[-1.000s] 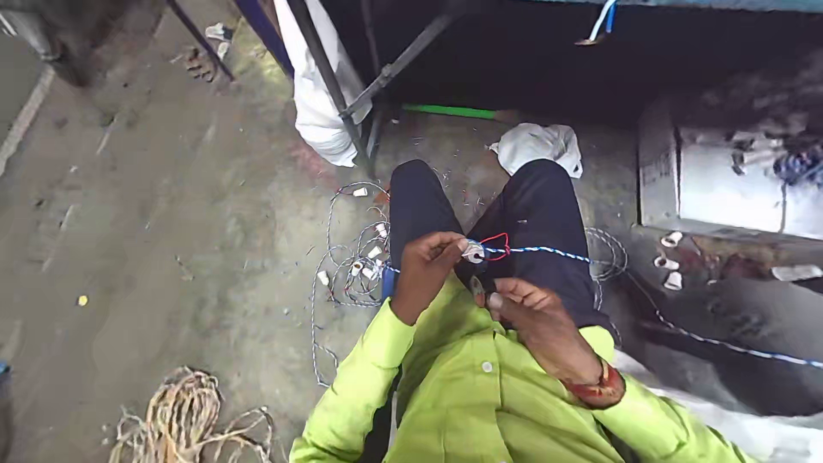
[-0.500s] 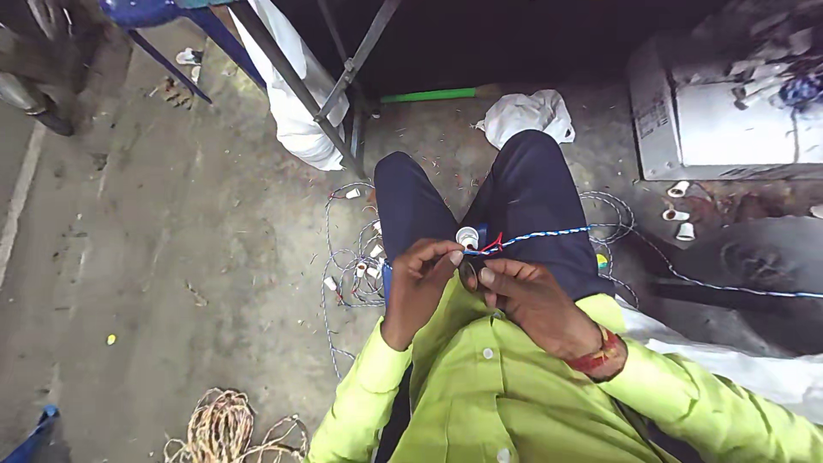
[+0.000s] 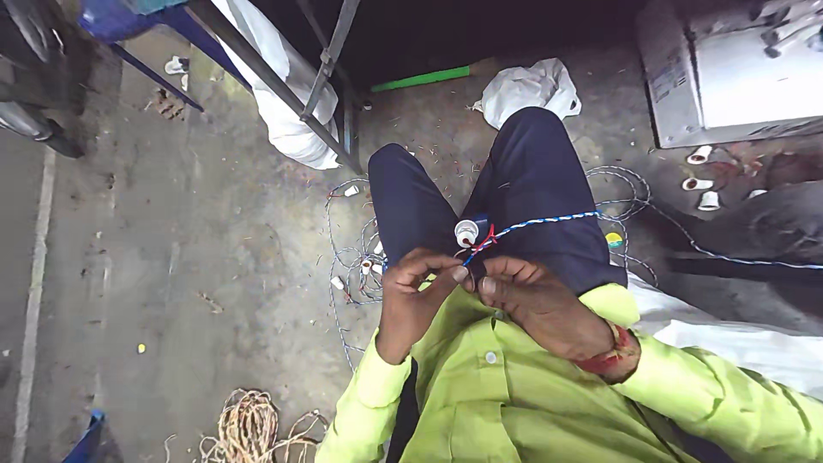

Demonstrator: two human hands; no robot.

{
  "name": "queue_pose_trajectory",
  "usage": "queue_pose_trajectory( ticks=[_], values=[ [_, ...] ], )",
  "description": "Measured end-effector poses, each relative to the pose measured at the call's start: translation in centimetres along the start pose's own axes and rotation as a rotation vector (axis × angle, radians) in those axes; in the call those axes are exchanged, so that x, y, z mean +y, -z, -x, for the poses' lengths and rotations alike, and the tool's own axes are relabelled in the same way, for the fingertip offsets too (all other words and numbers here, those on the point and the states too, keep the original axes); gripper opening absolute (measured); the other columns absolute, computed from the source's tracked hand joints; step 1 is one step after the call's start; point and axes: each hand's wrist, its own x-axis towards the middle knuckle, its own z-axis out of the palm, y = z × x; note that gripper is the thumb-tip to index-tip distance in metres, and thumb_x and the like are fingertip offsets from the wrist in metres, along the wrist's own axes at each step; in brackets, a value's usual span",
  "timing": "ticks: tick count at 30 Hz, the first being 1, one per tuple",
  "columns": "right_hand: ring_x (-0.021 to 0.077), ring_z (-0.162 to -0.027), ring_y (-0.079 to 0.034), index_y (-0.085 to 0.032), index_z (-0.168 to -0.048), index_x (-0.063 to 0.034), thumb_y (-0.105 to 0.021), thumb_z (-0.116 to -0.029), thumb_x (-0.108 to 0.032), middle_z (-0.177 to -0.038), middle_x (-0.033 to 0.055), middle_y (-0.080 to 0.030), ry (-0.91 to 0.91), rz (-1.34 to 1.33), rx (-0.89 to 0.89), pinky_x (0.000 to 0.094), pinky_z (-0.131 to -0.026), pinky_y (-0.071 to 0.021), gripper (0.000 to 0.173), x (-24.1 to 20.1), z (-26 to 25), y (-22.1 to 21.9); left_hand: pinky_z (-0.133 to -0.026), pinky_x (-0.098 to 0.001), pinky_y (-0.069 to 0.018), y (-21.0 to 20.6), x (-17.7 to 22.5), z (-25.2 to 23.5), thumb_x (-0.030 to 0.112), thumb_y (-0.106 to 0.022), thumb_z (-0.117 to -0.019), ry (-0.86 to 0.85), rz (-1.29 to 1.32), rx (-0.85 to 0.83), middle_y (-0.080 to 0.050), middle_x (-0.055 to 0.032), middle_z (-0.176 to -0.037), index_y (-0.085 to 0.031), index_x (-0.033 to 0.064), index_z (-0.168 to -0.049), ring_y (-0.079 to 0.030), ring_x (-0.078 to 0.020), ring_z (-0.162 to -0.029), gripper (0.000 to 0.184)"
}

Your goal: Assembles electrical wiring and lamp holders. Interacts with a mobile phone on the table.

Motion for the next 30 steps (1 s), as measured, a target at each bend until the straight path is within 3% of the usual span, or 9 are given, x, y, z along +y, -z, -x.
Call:
queue_pose_trajectory(
  ticks=[5,7,8,11,12,16,24,30],
  values=[
    [0.0075,-0.087,-0.069,-0.076,-0.102,-0.0072,-0.072,-0.0942,-0.01,-0.099,0.0032,-0.075,-0.002,0.001,-0.039,0.0244,-0.081,-0.0582,0.009,0.2,-0.2,0.3,-0.083,-0.029,-0.0619,0.5,0.0,0.1,0.006,-0.073,-0.0928,-0.024,-0.004,-0.058,-0.073,-0.005,-0.1,-0.076,0.0015,-0.099,-0.07,-0.0111,-0.091,0.008],
    [0.0085,-0.088,-0.069,-0.075,-0.104,-0.0063,-0.072,-0.0943,-0.01,-0.1,0.0046,-0.075,-0.007,-0.008,-0.038,0.0251,-0.081,-0.0583,0.011,0.3,-0.2,0.4,-0.082,-0.0297,-0.0618,0.2,0.0,0.2,0.004,-0.072,-0.0928,0.001,0.017,-0.033,-0.073,-0.0051,-0.096,-0.075,0.0002,-0.1,-0.07,-0.0111,-0.087,0.009],
    [0.0093,-0.089,-0.069,-0.075,-0.104,-0.0059,-0.072,-0.0942,-0.009,-0.101,0.0052,-0.074,-0.008,-0.007,-0.033,0.0257,-0.082,-0.0588,0.011,0.4,-0.2,0.5,-0.08,-0.0309,-0.0621,0.0,0.1,0.2,0.002,-0.072,-0.0921,0.026,0.031,-0.015,-0.073,-0.0061,-0.094,-0.073,-0.002,-0.104,-0.071,-0.0121,-0.084,0.013],
    [0.0098,-0.09,-0.07,-0.075,-0.103,-0.0058,-0.072,-0.0944,-0.008,-0.101,0.0053,-0.075,0.006,-0.002,-0.036,0.0273,-0.084,-0.0592,0.009,0.5,-0.4,0.8,-0.079,-0.0326,-0.0612,-0.1,0.3,0.0,0.0,-0.072,-0.0909,0.12,0.057,-0.02,-0.072,-0.0063,-0.09,-0.056,-0.0042,-0.136,-0.069,-0.0133,-0.08,0.048],
    [0.01,-0.091,-0.07,-0.075,-0.103,-0.0055,-0.071,-0.0943,-0.008,-0.101,0.0055,-0.075,0.013,0.003,-0.038,0.0276,-0.084,-0.059,0.01,0.5,-0.4,0.9,-0.079,-0.0331,-0.0614,-0.1,0.3,0.0,0.0,-0.072,-0.0911,0.141,0.06,-0.025,-0.072,-0.0067,-0.09,-0.054,-0.0044,-0.14,-0.069,-0.0137,-0.08,0.052],
    [0.0095,-0.089,-0.069,-0.075,-0.102,-0.0052,-0.071,-0.0938,-0.007,-0.098,0.0048,-0.074,0.034,0.076,-0.037,0.0268,-0.082,-0.0588,0.009,0.5,-0.5,1.1,-0.086,-0.0342,-0.0621,-0.1,0.4,0.1,-0.001,-0.068,-0.0933,0.128,0.032,-0.039,-0.073,-0.0105,-0.105,-0.07,-0.0053,-0.122,-0.072,-0.0155,-0.091,0.029],
    [0.0085,-0.085,-0.067,-0.074,-0.101,-0.0042,-0.072,-0.0927,-0.006,-0.094,0.004,-0.073,0.044,0.202,-0.052,0.0251,-0.079,-0.0576,0.009,0.3,-0.7,1.1,-0.079,-0.0283,-0.0585,0.0,0.2,0.2,0.0,-0.066,-0.0937,0.089,-0.06,-0.045,-0.069,-0.006,-0.097,-0.078,0.0006,-0.11,-0.065,-0.0125,-0.088,0.02],
    [0.0101,-0.088,-0.069,-0.074,-0.102,-0.004,-0.073,-0.0917,-0.007,-0.096,0.0046,-0.074,0.011,0.236,-0.029,0.0261,-0.081,-0.0583,0.01,0.1,-0.7,1.0,-0.072,-0.0251,-0.0546,-0.1,-0.2,0.3,0.004,-0.064,-0.096,0.051,-0.13,0.003,-0.069,-0.0048,-0.099,-0.078,0.0032,-0.108,-0.063,-0.0102,-0.084,0.018]
  ],
)
